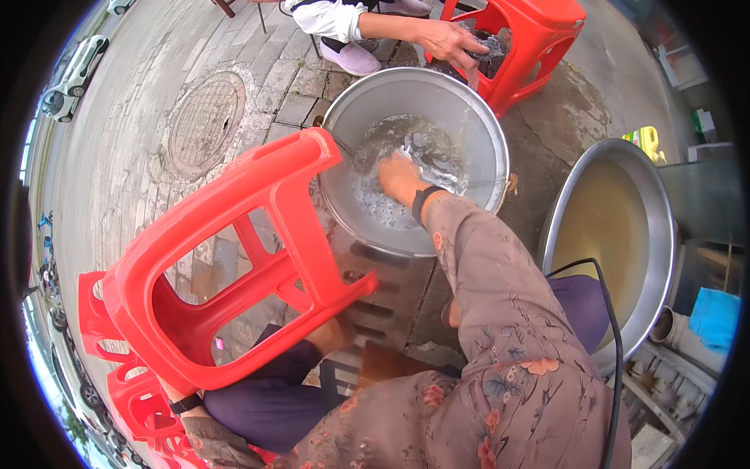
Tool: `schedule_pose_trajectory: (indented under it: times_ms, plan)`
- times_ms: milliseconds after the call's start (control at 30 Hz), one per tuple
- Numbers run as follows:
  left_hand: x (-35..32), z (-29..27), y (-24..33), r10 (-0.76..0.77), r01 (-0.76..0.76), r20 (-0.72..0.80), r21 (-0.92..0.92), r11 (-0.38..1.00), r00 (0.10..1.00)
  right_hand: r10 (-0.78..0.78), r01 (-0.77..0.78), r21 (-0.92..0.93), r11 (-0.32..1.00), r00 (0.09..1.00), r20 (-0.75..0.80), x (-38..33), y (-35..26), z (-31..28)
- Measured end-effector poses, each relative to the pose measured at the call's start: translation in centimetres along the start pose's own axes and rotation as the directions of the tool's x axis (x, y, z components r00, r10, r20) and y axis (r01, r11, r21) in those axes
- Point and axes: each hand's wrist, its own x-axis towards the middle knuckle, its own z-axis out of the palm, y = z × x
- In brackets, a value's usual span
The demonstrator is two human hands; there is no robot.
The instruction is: Washing red plastic stools with water and a steel wool scrubber.
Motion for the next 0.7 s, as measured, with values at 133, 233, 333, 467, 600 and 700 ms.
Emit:
schedule_pose_trajectory:
  times_ms: [133,233,333,467,600,700]
  plan:
    - [-0.5,0.5,-1.0,-0.025,0.024,-0.01,-0.033,0.999,1.0,-0.067,0.183,-0.178,0.967,0.854,0.516,1.2,1.3,0.2]
    - [-0.5,0.3,-1.1,-0.031,0.029,-0.034,-0.05,0.998,0.999,-0.318,-0.178,0.763,0.621,0.833,0.453,0.4,1.0,-5.0]
    - [0.5,0.4,-1.0,-0.017,0.014,-0.047,-0.064,0.998,0.999,-0.508,0.116,0.894,0.432,0.851,0.135,-4.5,-3.8,-15.9]
    - [3.4,2.6,-0.7,0.024,-0.027,-0.023,-0.135,0.991,0.999,-0.657,0.754,0.368,0.545,0.656,-0.372,-9.1,-12.3,-19.8]
    - [4.9,3.4,-0.5,0.044,-0.045,-0.011,-0.195,0.98,0.999,-0.63,0.677,0.039,0.735,0.703,-0.329,-11.0,-17.3,-17.4]
    - [6.3,3.6,0.1,0.069,-0.073,-0.025,-0.218,0.973,0.997,-0.683,0.694,-0.023,0.72,0.702,-0.201,-15.5,-17.0,-14.0]
